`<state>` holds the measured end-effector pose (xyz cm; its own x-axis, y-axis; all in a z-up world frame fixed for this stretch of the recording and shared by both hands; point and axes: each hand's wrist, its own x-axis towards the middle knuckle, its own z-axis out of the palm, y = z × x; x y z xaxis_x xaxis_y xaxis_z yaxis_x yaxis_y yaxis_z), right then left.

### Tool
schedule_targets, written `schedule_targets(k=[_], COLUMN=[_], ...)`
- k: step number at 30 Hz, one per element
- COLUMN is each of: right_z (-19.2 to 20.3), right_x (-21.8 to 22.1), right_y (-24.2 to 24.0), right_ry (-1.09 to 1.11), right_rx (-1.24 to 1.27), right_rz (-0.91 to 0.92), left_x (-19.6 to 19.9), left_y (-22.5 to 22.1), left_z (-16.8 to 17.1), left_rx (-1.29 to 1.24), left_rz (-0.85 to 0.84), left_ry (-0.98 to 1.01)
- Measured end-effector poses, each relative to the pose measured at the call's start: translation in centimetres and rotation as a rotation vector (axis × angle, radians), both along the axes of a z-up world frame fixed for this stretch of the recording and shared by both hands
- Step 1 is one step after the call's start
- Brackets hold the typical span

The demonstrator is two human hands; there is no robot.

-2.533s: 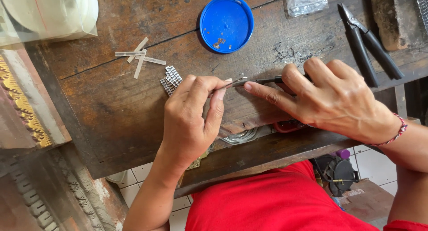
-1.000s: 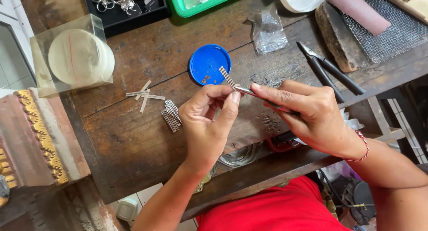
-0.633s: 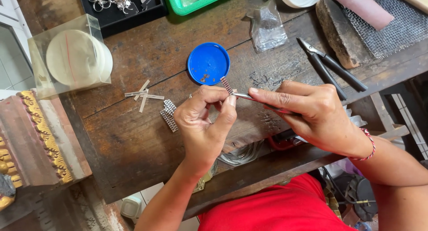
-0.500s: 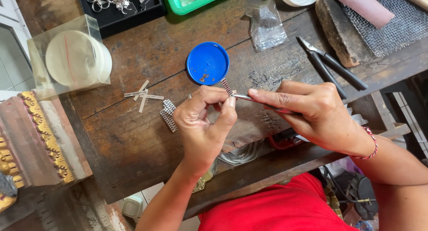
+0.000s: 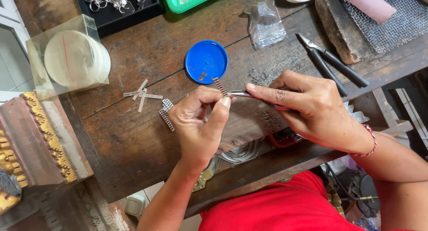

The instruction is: Using pliers to remove and manipulate small, intricate metal components from a larger pattern on a wooden workbench.

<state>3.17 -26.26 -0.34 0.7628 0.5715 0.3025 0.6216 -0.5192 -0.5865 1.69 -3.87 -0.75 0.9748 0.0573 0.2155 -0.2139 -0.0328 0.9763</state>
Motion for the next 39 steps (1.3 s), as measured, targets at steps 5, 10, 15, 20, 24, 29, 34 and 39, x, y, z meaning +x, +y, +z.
schedule_targets(k=[5, 10, 15, 20, 24, 29, 34, 39], right_z=[0.0, -0.2, -0.4, -0.4, -0.2, -0.5, -1.0, -0.2], right_x=[0.2, 0.3, 0.3, 0.1, 0.0, -0.4, -0.6, 0.1], right_y=[0.0, -0.2, -0.6, -0.8, -0.6, -0.4, -0.2, 0.3], right_ry=[-0.007, -0.029, -0.04, 0.004, 0.031, 0.016, -0.012, -0.382], right_rx=[0.005, -0.006, -0.05, -0.092, -0.079, -0.108, -0.092, -0.232], right_rz=[0.008, 0.012, 0.032, 0.021, -0.005, -0.025, -0.031, -0.08], left_x=[-0.1, -0.1, 0.0, -0.1, -0.1, -0.1, 0.0, 0.2], left_y=[0.0, 0.3, 0.4, 0.3, 0.2, 0.2, 0.2, 0.4], left_z=[0.3, 0.6, 0.9, 0.5, -0.7, -0.7, -1.2, -1.3], left_rx=[0.032, 0.092, 0.197, 0.143, -0.046, -0.099, -0.095, -0.195], left_rz=[-0.008, -0.024, -0.034, -0.051, -0.052, -0.067, -0.042, -0.015], left_ry=[0.01, -0.006, -0.033, 0.056, 0.223, 0.232, 0.225, 0.278])
